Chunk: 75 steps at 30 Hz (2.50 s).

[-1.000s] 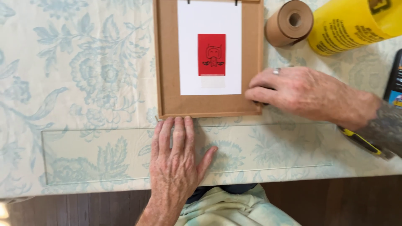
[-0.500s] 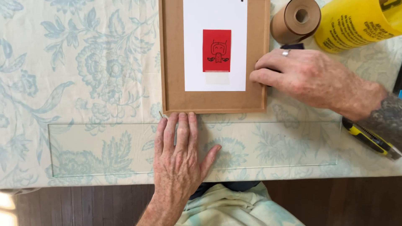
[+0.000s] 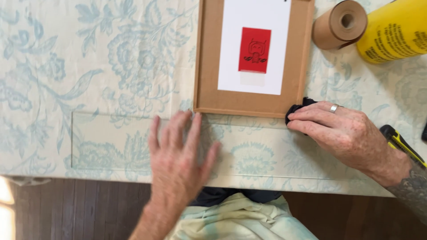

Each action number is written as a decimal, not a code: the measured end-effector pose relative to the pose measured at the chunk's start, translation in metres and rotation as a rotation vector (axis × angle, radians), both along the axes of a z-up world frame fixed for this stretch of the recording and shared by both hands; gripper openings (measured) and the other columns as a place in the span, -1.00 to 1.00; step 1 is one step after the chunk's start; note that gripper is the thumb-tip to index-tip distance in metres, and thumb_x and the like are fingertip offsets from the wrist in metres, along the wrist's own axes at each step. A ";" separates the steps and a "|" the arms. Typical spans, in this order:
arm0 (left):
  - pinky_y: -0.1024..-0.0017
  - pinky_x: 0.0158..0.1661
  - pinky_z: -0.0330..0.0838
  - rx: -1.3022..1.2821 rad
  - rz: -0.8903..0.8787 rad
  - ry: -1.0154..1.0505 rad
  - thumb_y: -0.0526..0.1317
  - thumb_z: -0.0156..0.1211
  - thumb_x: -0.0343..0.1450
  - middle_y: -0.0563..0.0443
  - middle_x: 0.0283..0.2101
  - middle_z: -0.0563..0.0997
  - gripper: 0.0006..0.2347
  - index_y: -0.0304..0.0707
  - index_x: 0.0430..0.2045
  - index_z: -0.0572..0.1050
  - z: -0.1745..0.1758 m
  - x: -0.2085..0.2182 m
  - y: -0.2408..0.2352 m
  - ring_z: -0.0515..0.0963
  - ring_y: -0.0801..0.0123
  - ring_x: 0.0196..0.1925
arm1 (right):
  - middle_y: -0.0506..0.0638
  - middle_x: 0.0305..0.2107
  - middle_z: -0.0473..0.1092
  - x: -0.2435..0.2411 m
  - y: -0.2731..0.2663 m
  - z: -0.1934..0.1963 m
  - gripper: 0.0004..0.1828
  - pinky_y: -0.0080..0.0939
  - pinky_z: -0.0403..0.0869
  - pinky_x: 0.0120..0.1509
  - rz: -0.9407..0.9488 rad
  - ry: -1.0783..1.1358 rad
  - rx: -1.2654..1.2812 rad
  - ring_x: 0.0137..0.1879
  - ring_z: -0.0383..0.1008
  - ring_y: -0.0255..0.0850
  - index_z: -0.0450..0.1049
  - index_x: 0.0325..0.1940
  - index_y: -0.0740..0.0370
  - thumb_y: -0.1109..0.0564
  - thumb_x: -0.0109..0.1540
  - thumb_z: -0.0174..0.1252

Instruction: Assembling a frame for a small piece of artwork by cutting cardboard backing and applying water-activated tape.

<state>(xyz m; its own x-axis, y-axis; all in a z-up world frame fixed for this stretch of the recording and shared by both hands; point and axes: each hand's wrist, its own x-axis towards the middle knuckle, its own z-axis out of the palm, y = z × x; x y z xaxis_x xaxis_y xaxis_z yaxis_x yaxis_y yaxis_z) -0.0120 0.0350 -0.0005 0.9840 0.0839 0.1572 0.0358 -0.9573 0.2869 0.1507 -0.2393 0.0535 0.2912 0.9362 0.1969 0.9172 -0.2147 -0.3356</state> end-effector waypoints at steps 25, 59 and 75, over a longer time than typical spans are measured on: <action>-0.28 0.35 0.10 0.074 -0.047 -0.245 -0.46 0.08 0.43 -0.06 0.03 0.61 -0.75 -0.42 -0.05 0.60 0.014 0.008 0.021 0.55 0.08 0.19 | 0.13 -0.12 0.60 0.000 0.045 -0.024 -0.68 -0.12 0.64 0.08 0.019 0.038 -0.038 -0.03 0.63 -0.06 0.58 -0.03 0.27 0.26 0.14 0.39; 0.22 -0.36 0.23 0.015 -0.023 -0.201 -0.16 0.17 0.52 -0.03 -0.41 0.38 -0.73 -0.28 0.05 0.53 0.012 0.008 -0.010 0.37 0.15 -0.39 | 0.01 -0.33 0.53 0.028 0.174 -0.022 -0.93 -0.25 0.63 -0.13 0.282 0.111 0.042 -0.22 0.56 -0.20 0.59 -0.15 0.21 0.23 0.28 0.32; 0.19 -0.33 0.25 0.000 -0.030 -0.169 -0.11 0.16 0.52 0.01 -0.43 0.39 -0.69 -0.32 0.06 0.53 0.009 -0.001 -0.009 0.38 0.14 -0.41 | 0.16 -0.27 0.56 0.042 0.171 -0.031 -0.90 -0.27 0.65 -0.22 0.248 0.067 0.084 -0.25 0.63 -0.14 0.59 -0.08 0.33 0.26 0.33 0.30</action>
<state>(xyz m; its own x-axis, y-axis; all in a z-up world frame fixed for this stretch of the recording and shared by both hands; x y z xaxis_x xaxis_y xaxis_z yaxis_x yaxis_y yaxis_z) -0.0128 0.0255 0.0090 0.9456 0.0548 0.3206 -0.0417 -0.9571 0.2868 0.1925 -0.0679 0.0229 0.0700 0.9616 0.2653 0.9135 0.0451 -0.4044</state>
